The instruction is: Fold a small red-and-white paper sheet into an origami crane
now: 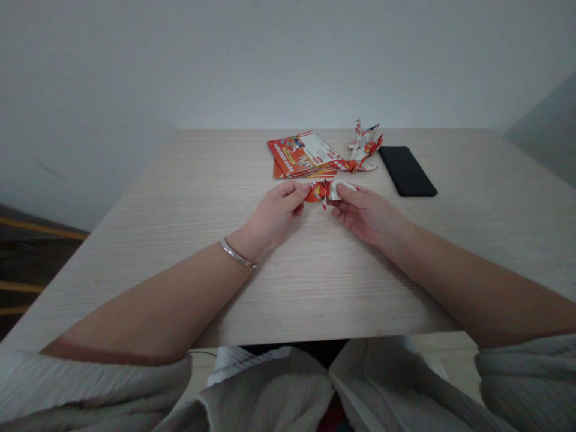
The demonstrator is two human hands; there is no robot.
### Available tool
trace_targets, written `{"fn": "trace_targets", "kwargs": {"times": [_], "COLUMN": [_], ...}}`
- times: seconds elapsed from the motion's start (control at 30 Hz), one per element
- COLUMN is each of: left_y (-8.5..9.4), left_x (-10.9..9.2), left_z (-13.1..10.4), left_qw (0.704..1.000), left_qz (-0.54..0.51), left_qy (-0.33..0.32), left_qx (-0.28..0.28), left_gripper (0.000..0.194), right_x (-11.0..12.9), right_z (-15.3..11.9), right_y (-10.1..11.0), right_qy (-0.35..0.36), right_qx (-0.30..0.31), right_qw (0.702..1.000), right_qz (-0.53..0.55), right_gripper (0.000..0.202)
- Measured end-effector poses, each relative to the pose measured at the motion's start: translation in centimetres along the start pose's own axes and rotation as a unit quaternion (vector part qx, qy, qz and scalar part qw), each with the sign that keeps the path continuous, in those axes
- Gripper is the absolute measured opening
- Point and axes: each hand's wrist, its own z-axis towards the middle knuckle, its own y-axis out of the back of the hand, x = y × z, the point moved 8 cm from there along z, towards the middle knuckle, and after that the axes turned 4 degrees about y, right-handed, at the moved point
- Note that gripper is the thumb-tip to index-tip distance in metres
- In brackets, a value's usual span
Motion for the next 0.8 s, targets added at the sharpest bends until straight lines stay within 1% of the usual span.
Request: {"fn": "trace_targets", "kwargs": {"times": [0.17, 0.27, 0.4, 0.5, 0.67, 0.8], "left_y": [-0.04, 0.03, 0.21, 0.22, 0.16, 0.02], "left_x": [-0.04, -0.08, -0.06, 0.07, 0.11, 0.12], "left_z": [-0.06, -0.01, 0.07, 0.04, -0.11, -0.08], "left_qw": [1.0, 1.0, 1.0, 1.0, 0.998, 0.997], "left_qz": [0.009, 0.006, 0.001, -0.019, -0.052, -0.063], "left_qy": [0.006, 0.004, 0.0, 0.012, 0.033, 0.036], "left_qx": [-0.005, -0.006, -0.011, -0.014, -0.022, -0.014], "left_gripper": [0.025, 0.025, 0.021, 0.019, 0.016, 0.016], "right_x": [0.04, -0.02, -0.31, -0.52, -0.43, -0.58], "right_z": [0.21, 0.21, 0.19, 0.13, 0.05, -0.15], "right_y": [0.07, 0.0, 0.09, 0.16, 0.27, 0.3], "right_qy": [0.021, 0.017, -0.003, -0.019, -0.02, -0.043], "right_qx": [0.018, 0.02, 0.001, -0.011, -0.019, -0.041], "right_qw": [0.999, 0.999, 1.0, 1.0, 0.999, 0.997], "right_qz": [-0.035, -0.034, -0.011, 0.019, 0.019, 0.045], "right_gripper": [0.026, 0.025, 0.019, 0.014, 0.013, 0.008]}}
